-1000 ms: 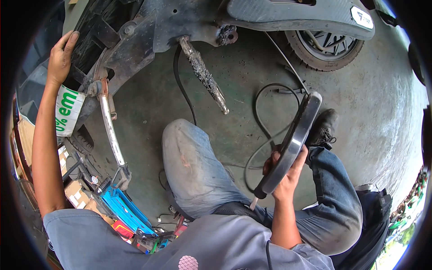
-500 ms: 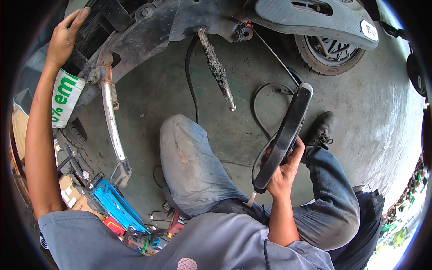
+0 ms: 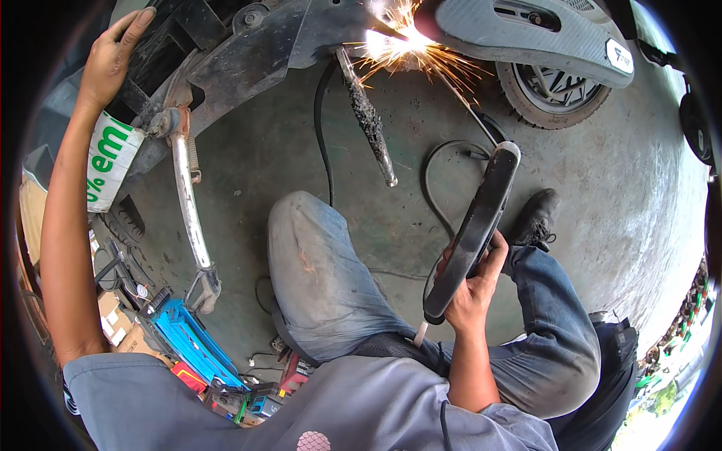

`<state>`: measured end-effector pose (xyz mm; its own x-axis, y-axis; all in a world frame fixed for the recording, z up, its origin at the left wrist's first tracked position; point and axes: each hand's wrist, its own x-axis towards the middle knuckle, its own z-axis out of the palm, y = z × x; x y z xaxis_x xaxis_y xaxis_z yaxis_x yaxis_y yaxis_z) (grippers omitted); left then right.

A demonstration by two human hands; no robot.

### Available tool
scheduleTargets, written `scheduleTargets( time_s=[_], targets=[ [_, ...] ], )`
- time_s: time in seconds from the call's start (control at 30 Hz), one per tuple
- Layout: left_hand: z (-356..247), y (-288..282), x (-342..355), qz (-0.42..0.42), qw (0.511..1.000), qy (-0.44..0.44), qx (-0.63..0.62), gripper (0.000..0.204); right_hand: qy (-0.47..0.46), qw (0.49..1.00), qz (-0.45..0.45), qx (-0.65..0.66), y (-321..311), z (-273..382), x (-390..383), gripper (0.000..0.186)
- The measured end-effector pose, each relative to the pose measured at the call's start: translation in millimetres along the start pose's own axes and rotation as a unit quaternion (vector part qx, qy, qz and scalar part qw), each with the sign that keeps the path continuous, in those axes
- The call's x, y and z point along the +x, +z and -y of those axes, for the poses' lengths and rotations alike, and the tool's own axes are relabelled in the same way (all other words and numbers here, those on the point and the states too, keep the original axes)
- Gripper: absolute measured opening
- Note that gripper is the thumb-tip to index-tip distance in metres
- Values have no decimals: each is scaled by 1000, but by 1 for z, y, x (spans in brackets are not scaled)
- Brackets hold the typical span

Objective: The person welds the metal frame of a scooter using a welding torch, applying it to a specific joint while sparks fly.

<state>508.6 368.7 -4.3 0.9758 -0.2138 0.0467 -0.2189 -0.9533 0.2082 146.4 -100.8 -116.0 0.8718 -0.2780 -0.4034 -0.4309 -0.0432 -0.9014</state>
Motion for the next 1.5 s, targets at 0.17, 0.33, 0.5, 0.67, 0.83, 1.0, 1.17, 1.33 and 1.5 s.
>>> scheduleTargets(
  time_s=[0.17, 0.33, 0.5, 0.67, 0.83, 1.0, 1.17, 1.33, 1.5],
  targets=[
    [-6, -2, 1, 17, 1000, -4, 6, 65, 0, 1000, -1, -2, -1, 0, 0, 64],
    [2, 1, -1, -9, 1000, 24, 2, 66, 82, 969, 39, 228, 2, 13, -4, 61],
    [-8, -1, 1, 24, 1000, -4, -4, 65, 60, 975, 27, 212, 2, 18, 0, 60],
    [1, -3, 1, 24, 1000, -7, 11, 65, 16, 1000, 9, 24, 1, 3, -2, 64],
    [23, -1, 4, 20, 1000, -4, 6, 65, 8, 1000, 9, 5, 1, 3, -1, 63],
    [21, 1, 6, 20, 1000, -5, -5, 64, 3, 1000, -1, -9, 0, 4, -2, 62],
    [21, 0, 5, 20, 1000, -3, 3, 64, 9, 1000, -5, -2, 4, 7, -1, 60],
    [18, 1, 4, 20, 1000, -4, 2, 63, 7, 1000, -2, -5, 5, 11, 0, 59],
    [17, 1, 5, 24, 1000, -3, -4, 62, -9, 1000, -5, -16, 8, 13, 0, 58]
  ],
)
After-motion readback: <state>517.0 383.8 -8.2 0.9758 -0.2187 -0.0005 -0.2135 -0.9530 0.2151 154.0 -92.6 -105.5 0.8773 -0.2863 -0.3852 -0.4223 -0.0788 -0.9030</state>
